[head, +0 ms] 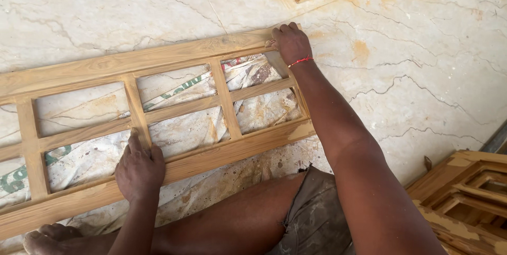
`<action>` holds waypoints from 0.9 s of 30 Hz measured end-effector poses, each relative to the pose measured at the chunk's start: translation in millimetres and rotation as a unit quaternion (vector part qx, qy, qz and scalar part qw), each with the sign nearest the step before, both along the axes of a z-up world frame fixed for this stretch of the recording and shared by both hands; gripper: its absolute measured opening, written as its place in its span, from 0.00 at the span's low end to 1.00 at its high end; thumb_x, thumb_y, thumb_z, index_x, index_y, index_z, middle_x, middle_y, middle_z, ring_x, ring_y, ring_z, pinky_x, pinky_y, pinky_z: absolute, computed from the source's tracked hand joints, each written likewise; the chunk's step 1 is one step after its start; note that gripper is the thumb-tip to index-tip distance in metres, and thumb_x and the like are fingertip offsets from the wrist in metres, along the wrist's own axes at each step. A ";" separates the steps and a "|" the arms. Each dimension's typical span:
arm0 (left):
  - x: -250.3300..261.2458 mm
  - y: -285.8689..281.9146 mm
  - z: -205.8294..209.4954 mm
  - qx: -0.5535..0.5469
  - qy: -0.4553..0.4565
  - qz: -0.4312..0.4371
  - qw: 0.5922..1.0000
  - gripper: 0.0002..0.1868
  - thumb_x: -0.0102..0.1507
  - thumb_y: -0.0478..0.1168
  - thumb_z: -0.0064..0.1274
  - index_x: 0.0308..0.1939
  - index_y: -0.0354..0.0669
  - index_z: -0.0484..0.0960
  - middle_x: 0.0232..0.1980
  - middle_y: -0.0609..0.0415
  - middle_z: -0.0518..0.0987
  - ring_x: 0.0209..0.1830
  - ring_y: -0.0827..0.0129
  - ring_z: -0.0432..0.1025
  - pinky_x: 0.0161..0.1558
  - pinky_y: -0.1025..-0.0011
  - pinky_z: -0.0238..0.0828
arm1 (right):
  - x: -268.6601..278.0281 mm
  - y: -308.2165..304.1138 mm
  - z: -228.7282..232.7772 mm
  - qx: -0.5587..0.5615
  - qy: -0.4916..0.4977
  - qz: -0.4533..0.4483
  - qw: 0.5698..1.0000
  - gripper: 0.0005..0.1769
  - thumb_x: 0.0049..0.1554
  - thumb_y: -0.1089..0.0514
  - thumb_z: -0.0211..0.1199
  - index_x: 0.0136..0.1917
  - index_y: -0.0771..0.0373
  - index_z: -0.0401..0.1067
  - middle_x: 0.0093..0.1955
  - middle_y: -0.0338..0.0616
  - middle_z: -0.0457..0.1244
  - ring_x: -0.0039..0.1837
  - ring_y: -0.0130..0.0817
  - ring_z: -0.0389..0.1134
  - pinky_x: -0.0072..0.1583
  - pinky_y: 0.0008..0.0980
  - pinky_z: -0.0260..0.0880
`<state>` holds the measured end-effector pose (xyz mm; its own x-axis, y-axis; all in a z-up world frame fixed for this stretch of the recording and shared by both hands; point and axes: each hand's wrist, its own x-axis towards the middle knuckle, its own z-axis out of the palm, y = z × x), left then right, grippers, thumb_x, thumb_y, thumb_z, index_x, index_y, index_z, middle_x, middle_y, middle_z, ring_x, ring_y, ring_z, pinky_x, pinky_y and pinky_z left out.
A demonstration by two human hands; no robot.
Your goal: The person sands a wooden window frame using a red sanding block. They work systematically across the frame's edges and inner sections, occasionally adjusting their grip and the position of the frame.
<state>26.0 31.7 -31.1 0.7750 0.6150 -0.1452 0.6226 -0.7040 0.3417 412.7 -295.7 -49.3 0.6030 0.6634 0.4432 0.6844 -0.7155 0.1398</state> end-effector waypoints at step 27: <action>-7.1 1.3 -6.6 0.028 -0.088 -0.024 0.995 0.31 0.66 0.48 0.48 0.70 0.34 0.70 0.51 0.36 0.81 0.48 0.43 0.76 0.49 0.49 0.72 | -20.1 2.6 -6.1 -0.055 -0.046 0.026 0.997 0.07 0.56 0.54 0.64 0.44 0.57 0.76 0.47 0.42 0.67 0.54 0.40 0.68 0.56 0.41 0.68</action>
<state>19.0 33.0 -37.6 0.8141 0.5801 0.0285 0.5221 -0.7523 0.4018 392.6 -293.1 -55.4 0.5263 0.7408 0.4174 0.7009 -0.6559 0.2803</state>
